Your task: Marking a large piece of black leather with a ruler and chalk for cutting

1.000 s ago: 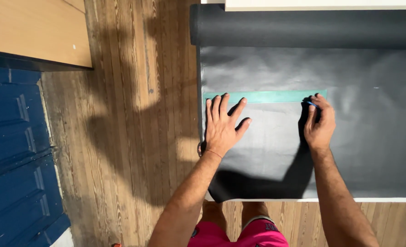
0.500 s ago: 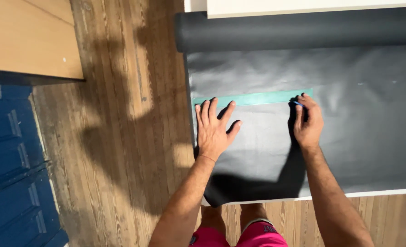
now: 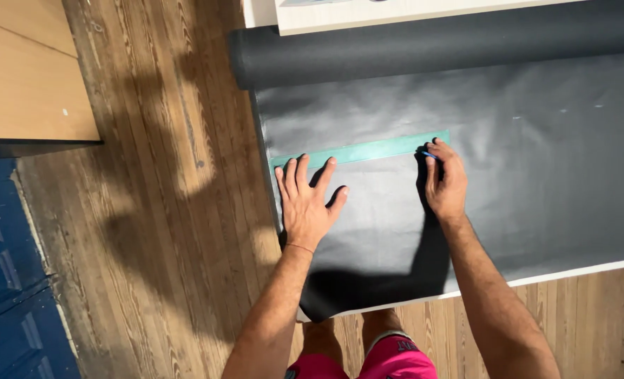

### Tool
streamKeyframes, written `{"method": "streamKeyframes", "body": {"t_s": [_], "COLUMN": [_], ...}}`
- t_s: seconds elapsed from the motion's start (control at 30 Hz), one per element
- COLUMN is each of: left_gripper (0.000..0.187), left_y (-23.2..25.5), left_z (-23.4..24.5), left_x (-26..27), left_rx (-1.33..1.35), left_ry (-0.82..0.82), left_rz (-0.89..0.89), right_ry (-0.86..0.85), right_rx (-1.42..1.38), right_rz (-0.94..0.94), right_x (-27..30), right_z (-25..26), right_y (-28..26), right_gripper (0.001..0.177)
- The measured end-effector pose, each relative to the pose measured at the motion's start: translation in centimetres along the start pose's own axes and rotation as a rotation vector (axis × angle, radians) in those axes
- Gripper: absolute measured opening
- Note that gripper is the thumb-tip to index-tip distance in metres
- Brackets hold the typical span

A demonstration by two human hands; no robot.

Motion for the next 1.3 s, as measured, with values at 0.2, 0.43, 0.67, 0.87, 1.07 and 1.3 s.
{"method": "streamKeyframes", "body": {"t_s": [0.2,0.43,0.67,0.87,1.07,1.3], "left_gripper": [0.057,0.057,0.059,0.06,0.062,0.064], "left_y": [0.2,0.1,0.1,0.3,0.1,0.2], "left_z": [-0.1,0.0,-0.2,0.1,-0.2,-0.5], "left_x": [-0.1,0.0,0.0,-0.2,-0.2,-0.1], "left_rx": [-0.004,-0.013,-0.022,-0.031,-0.03,-0.016], "left_ry": [0.013,0.028,0.031,0.036,0.038,0.058], "left_rz": [-0.001,-0.004,-0.003,0.007,0.021,0.029], "right_ry": [0.024,-0.183,-0.328,-0.354,-0.343,-0.35], "right_rx": [-0.017,-0.014,-0.041,-0.04,-0.059,-0.195], "right_rz": [-0.005,-0.011,0.031,0.054,0.032,0.133], "right_x": [-0.7,-4.1,-5.3,-5.0,-4.1,-6.9], "right_z": [0.4,-0.3,-1.4,-0.7,-1.8,-7.3], "right_y": [-0.3,2.8,3.4,4.1,3.6,-2.3], "right_gripper": [0.01,0.014,0.007,0.01,0.013,0.012]}}
Point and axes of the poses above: each hand's wrist, its own x-axis away from the middle knuckle, its own z-axis out of the back of the hand, y = z × x, the point moved 1 cm from there along -x, towards the middle knuckle, and after that the axes turned 14 degrees about z, right-handed, at the moved point
